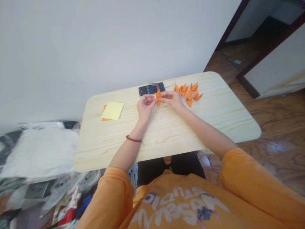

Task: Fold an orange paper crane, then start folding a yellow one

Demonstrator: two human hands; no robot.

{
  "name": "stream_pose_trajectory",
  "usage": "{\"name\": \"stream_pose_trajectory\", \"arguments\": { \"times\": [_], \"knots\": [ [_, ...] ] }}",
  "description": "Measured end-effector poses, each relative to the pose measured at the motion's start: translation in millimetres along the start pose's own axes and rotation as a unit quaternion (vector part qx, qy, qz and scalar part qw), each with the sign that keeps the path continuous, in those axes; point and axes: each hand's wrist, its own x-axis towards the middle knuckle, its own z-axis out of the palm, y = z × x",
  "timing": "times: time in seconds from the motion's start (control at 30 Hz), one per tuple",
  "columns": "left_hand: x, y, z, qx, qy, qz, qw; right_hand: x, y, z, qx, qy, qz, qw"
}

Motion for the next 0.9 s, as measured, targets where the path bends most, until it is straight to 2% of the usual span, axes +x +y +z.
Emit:
{"name": "stream_pose_trajectory", "arguments": {
  "times": [0.23,0.47,0.6,0.9],
  "knots": [
    [-2.1,-4.0,4.6,-0.020,-0.028,-0.013,0.999,-2.4,-5.2,-0.7,-0.012,0.022,0.016,1.000],
    [-1.4,-9.2,5.9,-0.052,-0.034,-0.086,0.994,-0.1,-3.7,-0.7,-0.001,0.039,0.021,0.999],
    [-0.6,-5.9,7.7,-0.067,-0.025,-0.112,0.991,3.0,-1.3,-4.5,-0.033,0.048,0.006,0.998],
    [-4.2,-2.2,9.2,-0.118,-0.029,-0.188,0.975,4.1,-1.1,-4.4,-0.014,0.066,0.030,0.997]
  ]
}}
